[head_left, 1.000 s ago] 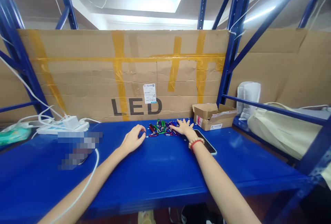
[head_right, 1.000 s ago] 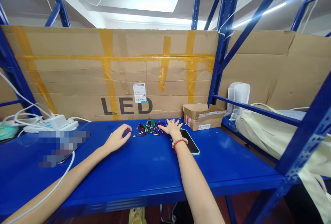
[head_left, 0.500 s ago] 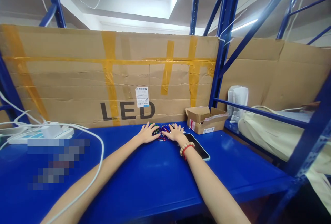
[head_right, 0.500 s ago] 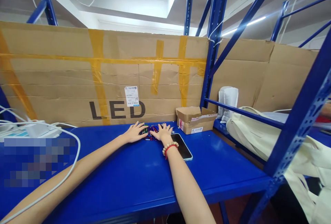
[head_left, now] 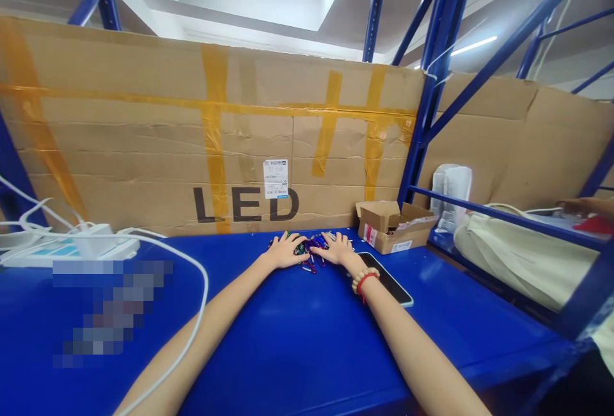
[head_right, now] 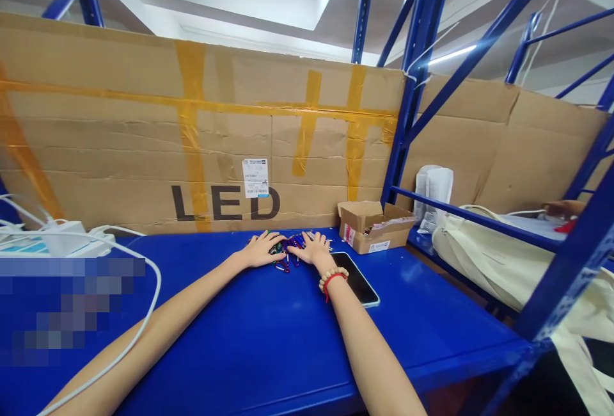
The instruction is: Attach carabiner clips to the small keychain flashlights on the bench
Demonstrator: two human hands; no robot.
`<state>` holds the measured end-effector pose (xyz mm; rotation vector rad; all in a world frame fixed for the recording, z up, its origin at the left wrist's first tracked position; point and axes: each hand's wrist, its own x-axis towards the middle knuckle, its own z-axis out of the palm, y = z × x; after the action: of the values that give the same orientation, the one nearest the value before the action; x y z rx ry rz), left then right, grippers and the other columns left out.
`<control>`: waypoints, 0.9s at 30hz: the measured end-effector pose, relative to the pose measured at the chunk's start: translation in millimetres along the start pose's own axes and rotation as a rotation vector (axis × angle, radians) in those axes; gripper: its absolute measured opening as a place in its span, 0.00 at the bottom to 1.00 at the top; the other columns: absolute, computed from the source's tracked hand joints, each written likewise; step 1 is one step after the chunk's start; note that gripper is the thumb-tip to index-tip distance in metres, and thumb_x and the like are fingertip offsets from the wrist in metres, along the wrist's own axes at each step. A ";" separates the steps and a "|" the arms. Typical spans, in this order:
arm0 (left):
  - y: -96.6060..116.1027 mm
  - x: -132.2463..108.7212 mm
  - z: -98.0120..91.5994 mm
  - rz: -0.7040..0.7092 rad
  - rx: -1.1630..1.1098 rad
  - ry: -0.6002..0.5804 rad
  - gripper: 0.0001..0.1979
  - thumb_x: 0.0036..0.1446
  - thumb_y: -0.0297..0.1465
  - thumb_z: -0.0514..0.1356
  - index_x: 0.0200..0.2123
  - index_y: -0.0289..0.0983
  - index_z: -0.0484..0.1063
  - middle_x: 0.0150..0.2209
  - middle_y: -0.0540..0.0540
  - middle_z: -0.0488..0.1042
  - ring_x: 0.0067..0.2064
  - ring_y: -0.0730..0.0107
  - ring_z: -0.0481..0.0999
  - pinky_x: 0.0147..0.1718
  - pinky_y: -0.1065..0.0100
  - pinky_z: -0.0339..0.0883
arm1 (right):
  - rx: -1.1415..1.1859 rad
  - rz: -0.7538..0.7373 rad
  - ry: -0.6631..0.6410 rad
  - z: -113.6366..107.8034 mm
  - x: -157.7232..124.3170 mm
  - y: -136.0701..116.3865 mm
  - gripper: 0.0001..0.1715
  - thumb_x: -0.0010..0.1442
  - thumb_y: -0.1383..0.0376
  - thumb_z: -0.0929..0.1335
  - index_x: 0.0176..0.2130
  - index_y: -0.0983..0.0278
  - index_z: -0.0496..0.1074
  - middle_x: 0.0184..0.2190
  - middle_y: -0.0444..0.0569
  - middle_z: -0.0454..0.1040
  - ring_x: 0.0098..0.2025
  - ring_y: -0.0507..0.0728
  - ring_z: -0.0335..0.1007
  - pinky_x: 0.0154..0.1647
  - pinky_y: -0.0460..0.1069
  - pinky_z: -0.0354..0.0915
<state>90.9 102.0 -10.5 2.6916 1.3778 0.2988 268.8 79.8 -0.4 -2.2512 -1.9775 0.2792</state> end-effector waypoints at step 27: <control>-46.9 -121.0 -31.6 -0.034 0.083 0.091 0.30 0.58 0.50 0.42 0.57 0.41 0.58 0.61 0.42 0.58 0.62 0.60 0.55 0.57 0.54 0.49 | -0.053 -0.173 0.158 31.7 -40.1 -72.5 0.44 0.54 0.38 0.54 0.63 0.55 0.51 0.61 0.59 0.51 0.61 0.71 0.46 0.57 0.62 0.42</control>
<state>-22.2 31.2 -3.5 2.7493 1.4915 0.3741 186.7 48.9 -13.2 -2.0435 -2.0999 0.0291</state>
